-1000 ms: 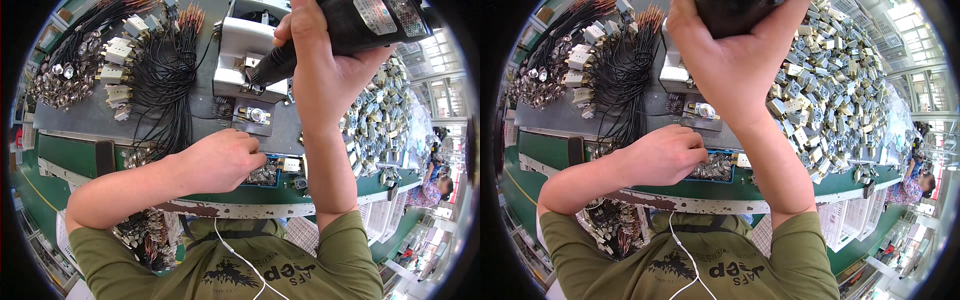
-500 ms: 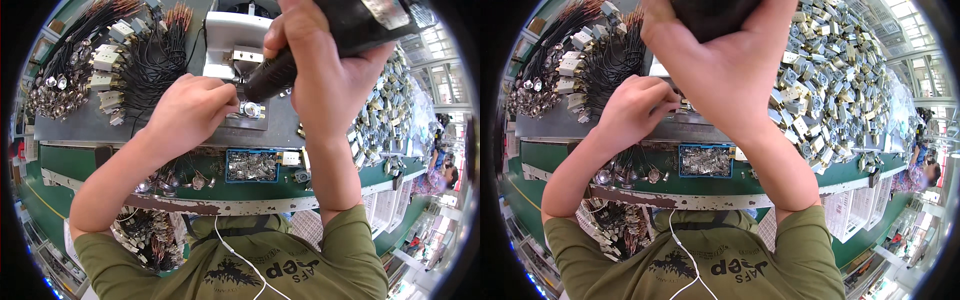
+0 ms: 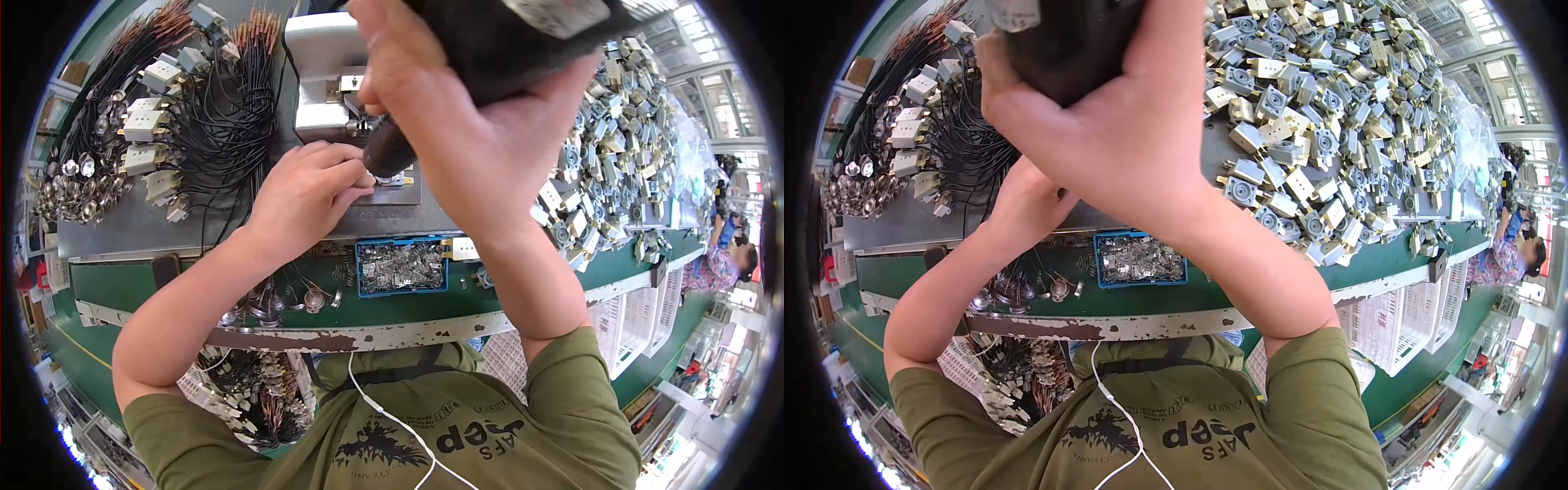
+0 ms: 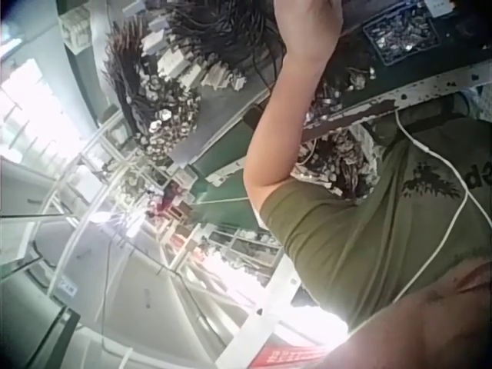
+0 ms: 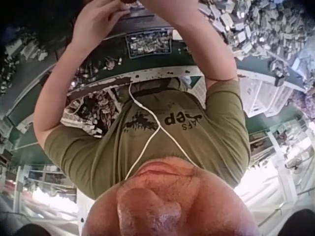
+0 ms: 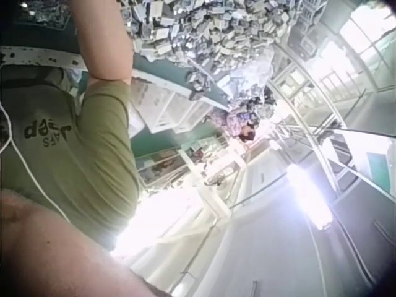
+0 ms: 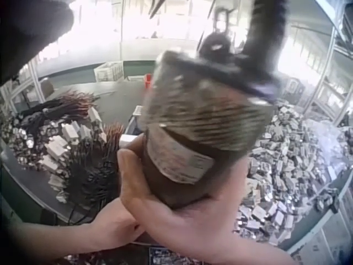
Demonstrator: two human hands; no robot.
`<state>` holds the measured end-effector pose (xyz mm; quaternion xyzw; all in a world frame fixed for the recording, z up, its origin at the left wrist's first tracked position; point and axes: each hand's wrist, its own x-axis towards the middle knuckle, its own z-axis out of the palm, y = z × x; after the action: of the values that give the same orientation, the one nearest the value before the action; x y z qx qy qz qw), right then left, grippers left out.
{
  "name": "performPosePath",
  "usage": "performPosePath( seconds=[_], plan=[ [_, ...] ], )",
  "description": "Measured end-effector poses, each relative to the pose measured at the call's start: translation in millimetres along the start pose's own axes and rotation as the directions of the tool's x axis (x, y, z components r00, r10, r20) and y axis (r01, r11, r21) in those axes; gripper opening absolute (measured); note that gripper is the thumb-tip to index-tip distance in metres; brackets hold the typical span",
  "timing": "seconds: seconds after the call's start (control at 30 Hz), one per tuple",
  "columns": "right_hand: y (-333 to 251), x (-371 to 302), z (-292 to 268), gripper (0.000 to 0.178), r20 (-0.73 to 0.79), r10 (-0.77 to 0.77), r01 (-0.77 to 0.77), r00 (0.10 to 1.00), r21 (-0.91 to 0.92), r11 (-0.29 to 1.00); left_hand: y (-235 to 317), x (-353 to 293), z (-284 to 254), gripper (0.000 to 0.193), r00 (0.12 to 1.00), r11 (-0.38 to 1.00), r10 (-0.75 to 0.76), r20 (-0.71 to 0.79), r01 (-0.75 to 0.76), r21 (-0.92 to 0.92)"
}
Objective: Assembling small electronic components at a factory workbench using a handheld power tool.
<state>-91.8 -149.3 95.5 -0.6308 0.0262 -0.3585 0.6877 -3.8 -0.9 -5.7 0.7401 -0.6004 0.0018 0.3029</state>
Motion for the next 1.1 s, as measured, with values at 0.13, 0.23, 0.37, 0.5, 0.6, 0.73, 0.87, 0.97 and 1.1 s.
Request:
performPosePath(
  seconds=[0.13, 0.23, 0.37, 0.5, 0.6, 0.73, 0.87, 0.97, 1.1],
  plan=[
    [8, 4, 0, 0.071, 0.019, -0.063, 0.061, 0.998, 0.079, 0.995, -1, 0, 1, 0.010, 1.000, 0.999, -0.009, 0.012, 0.010, -0.042],
    [15, 6, 4, 0.071, 0.029, -0.110, 0.105, 0.994, 0.127, 0.986, -1, 0, 1, 0.011, 0.999, 0.998, -0.023, 0.024, 0.025, -0.058],
    [16, 14, 5, 0.072, 0.092, -0.181, 0.175, 0.979, 0.065, 0.982, -1, 0, 1, 0.010, 0.998, 0.997, -0.047, 0.036, 0.050, -0.062],
    [19, 25, 6, 0.069, 0.198, -0.140, 0.145, 0.970, -0.014, 0.989, -5, 0, 6, 0.017, 0.999, 0.990, -0.053, 0.008, 0.053, -0.129],
    [22, 15, 11, 0.065, 0.246, -0.018, -0.010, 0.969, 0.112, 0.994, -4, 0, 6, 0.023, 0.986, 0.982, -0.153, 0.072, 0.160, -0.101],
    [73, 62, 0, 0.065, 0.365, -0.818, 0.847, 0.445, 0.125, 0.517, -6, 12, -2, 0.030, 0.936, 0.982, -0.189, 0.296, 0.183, 0.047],
    [42, 18, 17, 0.070, 0.262, -0.515, 0.506, 0.816, 0.105, 0.856, -22, 3, 7, 0.033, 0.961, 0.988, -0.148, 0.234, 0.156, -0.017],
    [26, 4, 17, 0.072, 0.123, -0.089, 0.088, 0.988, 0.013, 0.996, -24, 6, 11, 0.034, 0.963, 0.986, -0.159, 0.218, 0.167, -0.022],
    [20, 2, 9, 0.075, 0.180, -0.161, 0.195, 0.970, -0.191, 0.962, -21, 8, 13, 0.033, 0.978, 0.983, -0.145, 0.147, 0.160, -0.091]
  ],
)
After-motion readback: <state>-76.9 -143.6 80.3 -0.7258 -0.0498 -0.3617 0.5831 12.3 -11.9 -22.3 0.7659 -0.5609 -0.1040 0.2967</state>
